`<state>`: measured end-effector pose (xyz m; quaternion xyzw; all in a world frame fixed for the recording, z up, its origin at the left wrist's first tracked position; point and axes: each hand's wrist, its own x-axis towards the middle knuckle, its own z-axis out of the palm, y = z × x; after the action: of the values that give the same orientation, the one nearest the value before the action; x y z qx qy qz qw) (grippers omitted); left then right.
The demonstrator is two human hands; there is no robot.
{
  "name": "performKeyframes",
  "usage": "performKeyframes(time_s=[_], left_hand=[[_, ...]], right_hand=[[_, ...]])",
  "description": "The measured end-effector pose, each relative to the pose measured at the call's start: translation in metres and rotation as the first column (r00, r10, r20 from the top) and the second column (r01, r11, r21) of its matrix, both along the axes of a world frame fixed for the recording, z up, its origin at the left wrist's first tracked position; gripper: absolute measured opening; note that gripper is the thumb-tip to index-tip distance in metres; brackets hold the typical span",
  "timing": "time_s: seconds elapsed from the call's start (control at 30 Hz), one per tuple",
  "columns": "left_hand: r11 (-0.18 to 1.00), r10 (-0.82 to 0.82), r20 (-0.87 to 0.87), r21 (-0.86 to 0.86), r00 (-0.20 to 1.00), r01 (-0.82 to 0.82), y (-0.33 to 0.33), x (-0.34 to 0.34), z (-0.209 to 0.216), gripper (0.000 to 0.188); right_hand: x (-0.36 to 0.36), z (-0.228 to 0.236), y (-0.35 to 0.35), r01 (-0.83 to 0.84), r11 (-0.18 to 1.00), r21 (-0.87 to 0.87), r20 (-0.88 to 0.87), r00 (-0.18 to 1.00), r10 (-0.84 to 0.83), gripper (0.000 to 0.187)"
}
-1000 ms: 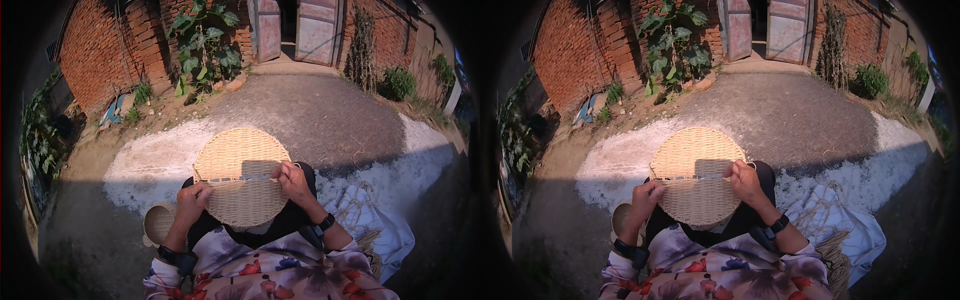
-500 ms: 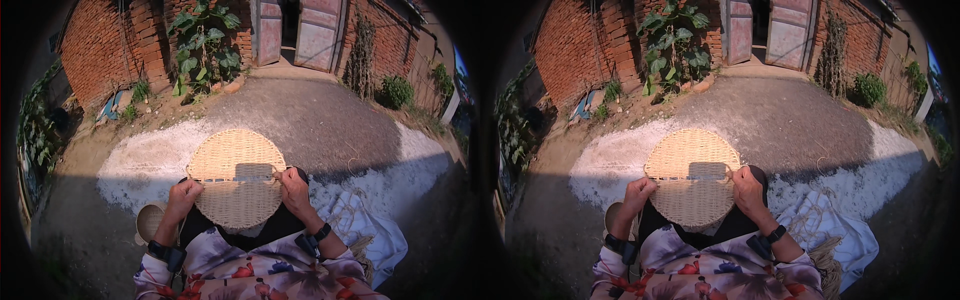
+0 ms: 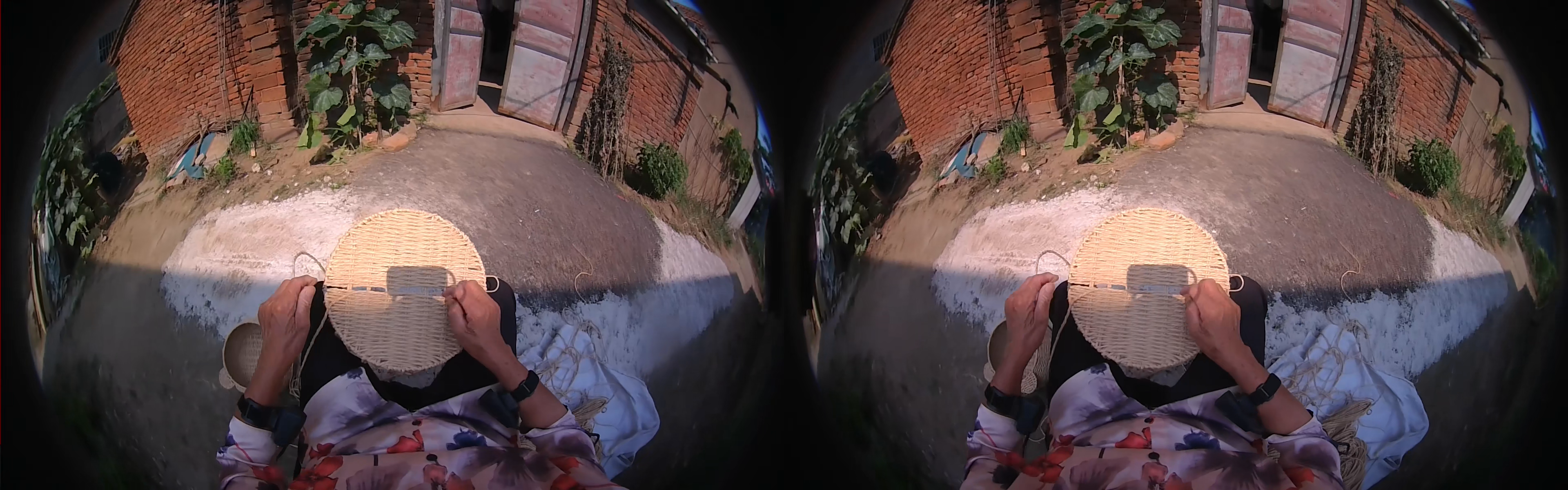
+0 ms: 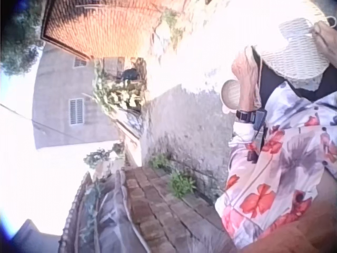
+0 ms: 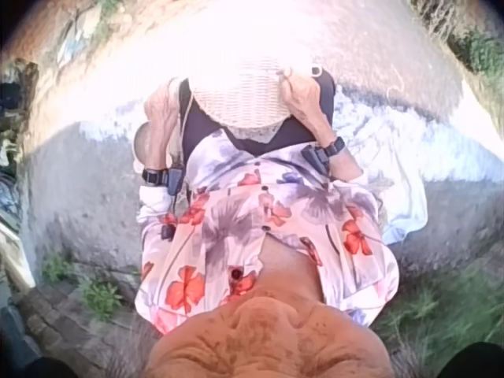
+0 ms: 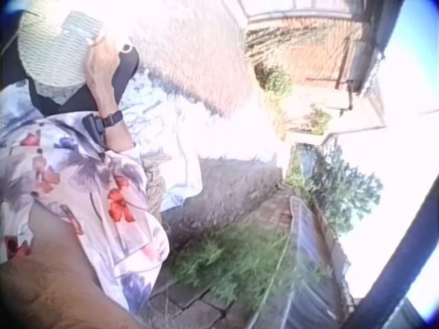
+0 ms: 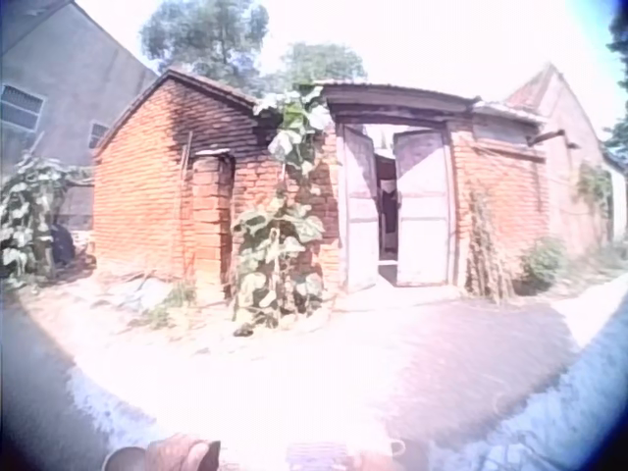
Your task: Weaving a circular bamboo or straw basket base by hand.
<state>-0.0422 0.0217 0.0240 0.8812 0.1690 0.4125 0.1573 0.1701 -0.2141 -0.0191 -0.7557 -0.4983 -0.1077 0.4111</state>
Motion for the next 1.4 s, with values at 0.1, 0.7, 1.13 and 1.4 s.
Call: performKeyframes(time_s=[0.1, 0.7, 1.13, 1.4], left_hand=[[0.953, -0.192, -0.183, -0.269, 0.964, 0.139, -0.044, -0.018, 0.040, 0.020], [0.006, -0.544, -0.017, -1.000, 0.839, -0.016, -0.039, -0.145, -0.050, 0.026], [0.919, -0.094, -0.223, -0.394, 0.970, -0.002, 0.000, -0.089, -0.012, 0.013], [0.972, -0.235, -0.070, 0.009, 0.970, 0.236, -0.024, 0.042, -0.016, 0.010]], right_hand=[[-0.037, 0.029, 0.002, -0.268, 0.963, -0.038, -0.319, 0.916, 0.242, 0.023], [-0.014, 0.010, -0.011, 0.144, 0.807, 0.573, -0.819, 0.084, 0.567, 0.023], [-0.016, 0.007, 0.017, -0.028, 0.969, 0.244, -0.596, 0.785, 0.173, 0.020], [-0.022, 0.023, 0.038, 0.005, 0.999, 0.031, -0.174, 0.985, 0.001, 0.011]])
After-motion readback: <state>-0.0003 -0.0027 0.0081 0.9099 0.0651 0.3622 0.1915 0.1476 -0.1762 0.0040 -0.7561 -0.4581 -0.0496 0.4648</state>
